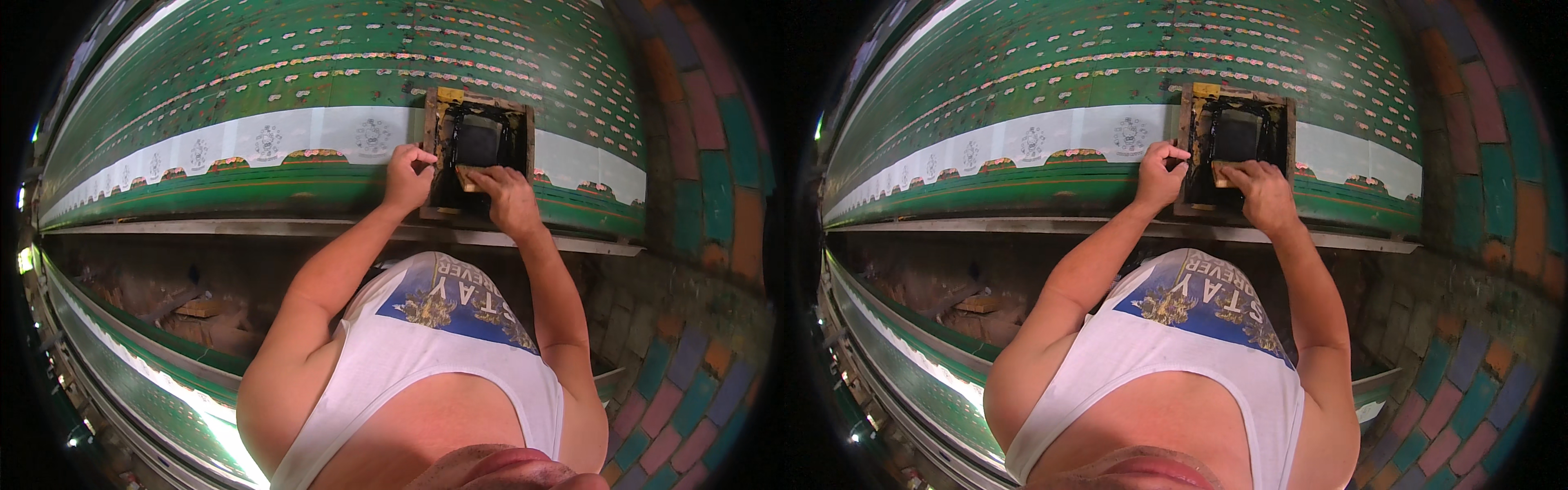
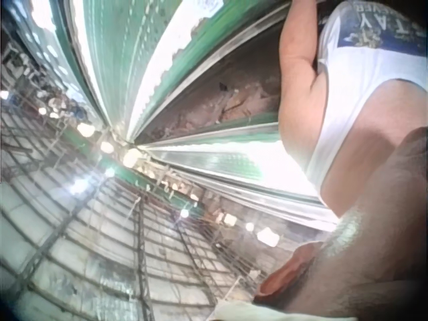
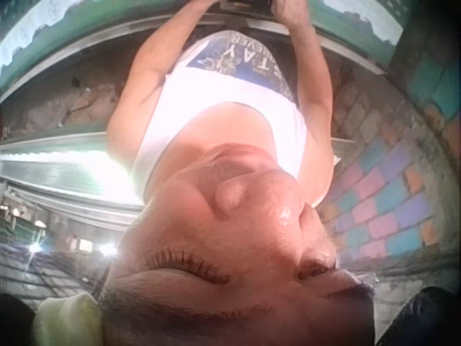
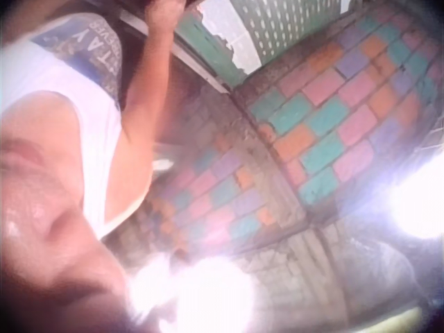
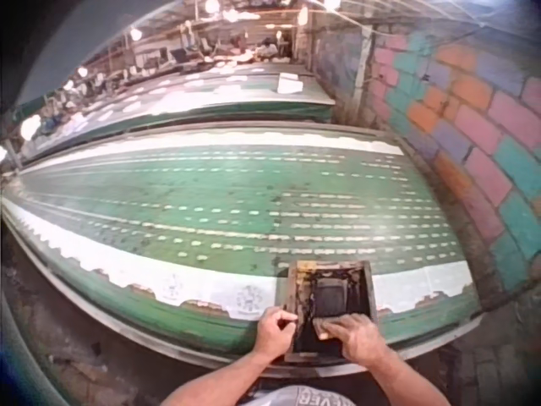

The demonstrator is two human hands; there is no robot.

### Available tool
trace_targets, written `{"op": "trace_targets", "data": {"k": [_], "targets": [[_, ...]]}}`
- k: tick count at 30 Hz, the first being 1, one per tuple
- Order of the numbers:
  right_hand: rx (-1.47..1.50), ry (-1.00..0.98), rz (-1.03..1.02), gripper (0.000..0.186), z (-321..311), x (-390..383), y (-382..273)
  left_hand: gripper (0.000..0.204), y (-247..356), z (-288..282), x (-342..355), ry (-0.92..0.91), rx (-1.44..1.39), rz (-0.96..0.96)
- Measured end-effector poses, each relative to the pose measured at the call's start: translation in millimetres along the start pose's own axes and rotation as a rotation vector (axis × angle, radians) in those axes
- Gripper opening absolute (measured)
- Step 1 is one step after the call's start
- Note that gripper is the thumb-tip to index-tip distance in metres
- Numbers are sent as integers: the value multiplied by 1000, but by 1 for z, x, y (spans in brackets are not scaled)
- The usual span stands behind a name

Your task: The person uses a squeegee to spread ink across a screen printing frame held over a long green workbench. The person repeatedly pulls the squeegee across the screen to coat it with ink, maintaining a steady rhythm.

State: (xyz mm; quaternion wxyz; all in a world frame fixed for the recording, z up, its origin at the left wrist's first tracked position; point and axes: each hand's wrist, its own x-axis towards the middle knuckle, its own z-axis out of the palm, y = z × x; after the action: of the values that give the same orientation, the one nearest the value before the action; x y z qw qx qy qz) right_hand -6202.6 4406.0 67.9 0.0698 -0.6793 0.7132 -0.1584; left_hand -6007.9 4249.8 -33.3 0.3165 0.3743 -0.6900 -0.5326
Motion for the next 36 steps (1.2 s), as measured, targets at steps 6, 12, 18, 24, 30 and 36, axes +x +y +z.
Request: {"op": "trace_targets", "data": {"k": [6,12,18,24,30,36], "targets": [[19,2,29,53,3,-35,-28,30,-12,6,-7,74,64,78],[197,42,146,52,-4,-56,-34,41,2,16,-19,124,165,138],[269,407,490,42,11,-91,1,42,-9,23,-21,150,121,135],[677,446,617,40,4,-119,35,38,20,48,-22,164,69,243],[575,501,544,38,-14,-168,105,37,39,139,-27,195,15,284],[526,476,552,37,-37,-216,175,35,50,227,-35,198,-11,245]]}}
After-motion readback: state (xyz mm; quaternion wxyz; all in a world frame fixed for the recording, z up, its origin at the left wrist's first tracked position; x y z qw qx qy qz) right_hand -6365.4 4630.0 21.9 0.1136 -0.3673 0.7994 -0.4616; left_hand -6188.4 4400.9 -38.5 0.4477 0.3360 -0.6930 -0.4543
